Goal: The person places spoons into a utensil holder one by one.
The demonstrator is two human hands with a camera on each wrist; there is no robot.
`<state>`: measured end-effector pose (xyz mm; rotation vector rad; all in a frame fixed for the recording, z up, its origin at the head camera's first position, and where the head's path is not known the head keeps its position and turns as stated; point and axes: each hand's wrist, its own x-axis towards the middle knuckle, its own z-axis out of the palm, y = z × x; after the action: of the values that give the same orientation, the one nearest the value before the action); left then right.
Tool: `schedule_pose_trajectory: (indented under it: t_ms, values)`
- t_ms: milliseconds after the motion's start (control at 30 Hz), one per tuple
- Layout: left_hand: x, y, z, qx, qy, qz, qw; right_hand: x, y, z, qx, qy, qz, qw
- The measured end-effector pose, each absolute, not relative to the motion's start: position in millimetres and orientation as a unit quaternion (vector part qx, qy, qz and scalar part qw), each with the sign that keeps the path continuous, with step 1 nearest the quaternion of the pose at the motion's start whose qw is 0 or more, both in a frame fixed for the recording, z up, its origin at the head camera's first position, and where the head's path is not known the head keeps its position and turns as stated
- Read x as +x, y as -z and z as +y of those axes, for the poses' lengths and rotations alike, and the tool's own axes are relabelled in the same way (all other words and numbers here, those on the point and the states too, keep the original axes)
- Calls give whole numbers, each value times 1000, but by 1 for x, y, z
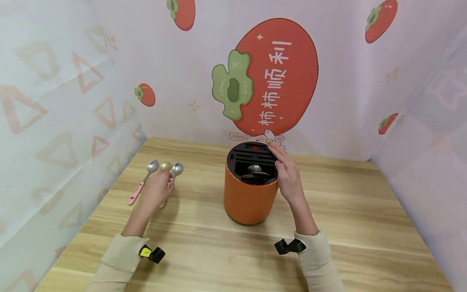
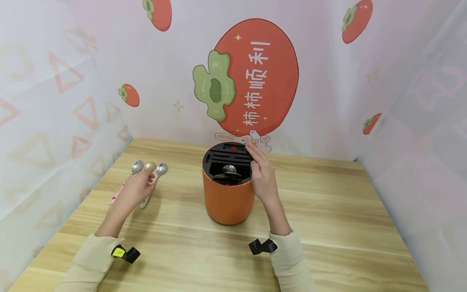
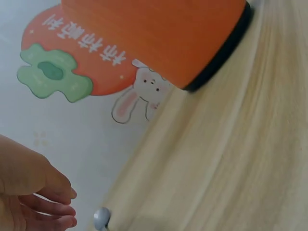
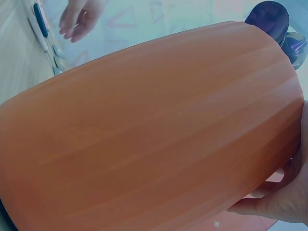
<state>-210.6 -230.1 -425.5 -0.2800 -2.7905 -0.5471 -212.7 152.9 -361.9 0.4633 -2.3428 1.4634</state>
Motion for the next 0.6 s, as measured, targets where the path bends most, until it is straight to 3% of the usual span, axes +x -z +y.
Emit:
schedule_pose_trajectory:
  t_ms: [600]
  values:
    - [-228,454,-226,-44,109,-992,55,-213,360,153,160,-507,-831,164]
